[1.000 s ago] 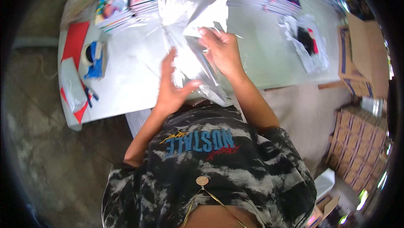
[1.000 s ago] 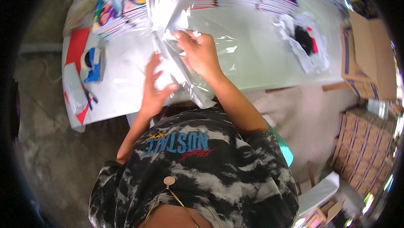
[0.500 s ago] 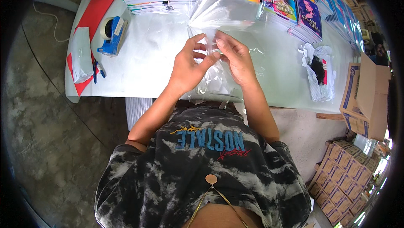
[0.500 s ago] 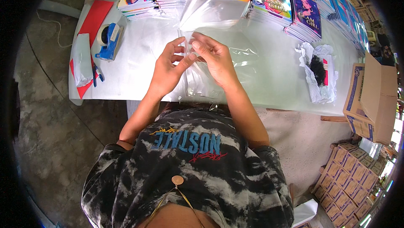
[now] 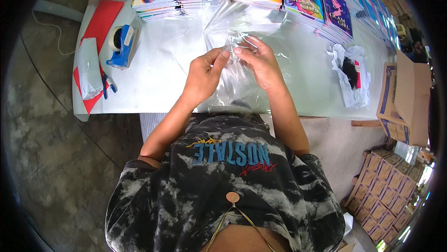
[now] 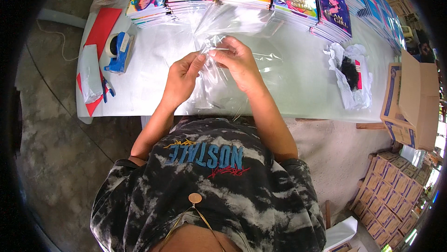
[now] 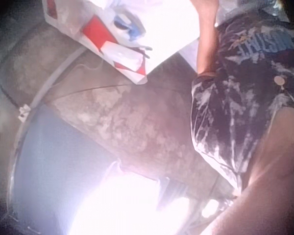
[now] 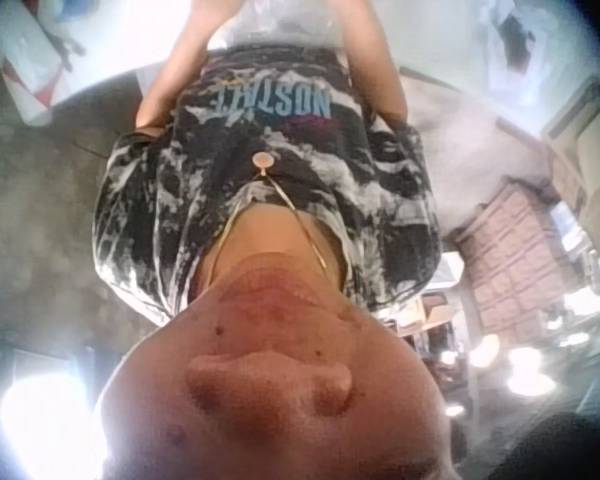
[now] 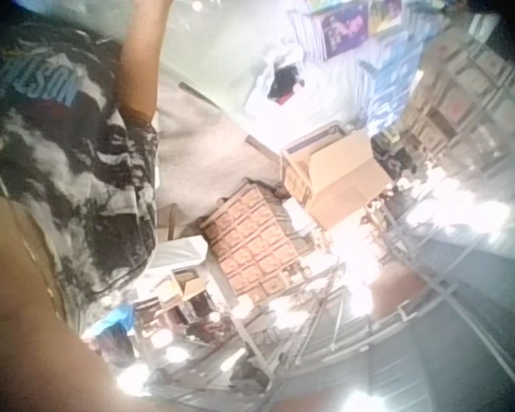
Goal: The person staples the spiral binding of notebooks using a handheld stapler, then places each notebook into a clear plastic bag and seals it with tape. The person repeats this process for several notebooks on a white table.
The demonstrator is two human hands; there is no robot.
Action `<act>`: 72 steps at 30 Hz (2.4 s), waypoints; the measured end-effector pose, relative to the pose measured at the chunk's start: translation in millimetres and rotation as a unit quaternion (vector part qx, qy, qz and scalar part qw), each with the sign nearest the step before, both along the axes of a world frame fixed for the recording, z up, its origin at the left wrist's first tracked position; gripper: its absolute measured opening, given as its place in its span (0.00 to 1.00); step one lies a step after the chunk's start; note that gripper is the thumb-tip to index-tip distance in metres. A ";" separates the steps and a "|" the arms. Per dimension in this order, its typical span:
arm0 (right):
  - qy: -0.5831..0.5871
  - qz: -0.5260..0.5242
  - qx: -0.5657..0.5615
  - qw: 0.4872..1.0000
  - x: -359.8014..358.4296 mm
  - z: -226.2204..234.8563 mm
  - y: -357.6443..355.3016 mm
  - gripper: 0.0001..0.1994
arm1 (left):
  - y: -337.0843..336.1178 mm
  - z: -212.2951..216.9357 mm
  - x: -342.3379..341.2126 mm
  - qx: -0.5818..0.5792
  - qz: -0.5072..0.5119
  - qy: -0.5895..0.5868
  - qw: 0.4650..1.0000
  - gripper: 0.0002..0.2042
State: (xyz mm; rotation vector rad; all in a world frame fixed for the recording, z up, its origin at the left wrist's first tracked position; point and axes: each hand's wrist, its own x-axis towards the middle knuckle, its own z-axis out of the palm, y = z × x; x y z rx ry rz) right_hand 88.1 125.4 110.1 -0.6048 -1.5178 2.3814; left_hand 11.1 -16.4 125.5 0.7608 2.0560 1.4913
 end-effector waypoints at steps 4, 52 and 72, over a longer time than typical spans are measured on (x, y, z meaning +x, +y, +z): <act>-0.026 0.006 0.084 0.996 4.7 3.4 -1.1 0.19 | -0.8 -8.3 -6.6 -0.027 0.004 0.033 0.999 0.10; -0.070 -0.168 0.299 0.937 67.9 -125.0 82.5 0.08 | -105.3 -159.2 -71.3 -0.157 0.219 0.137 0.953 0.15; -0.326 -0.300 0.505 0.741 65.3 -130.0 44.7 0.37 | -72.1 -125.8 -70.9 -0.304 0.301 0.435 0.792 0.35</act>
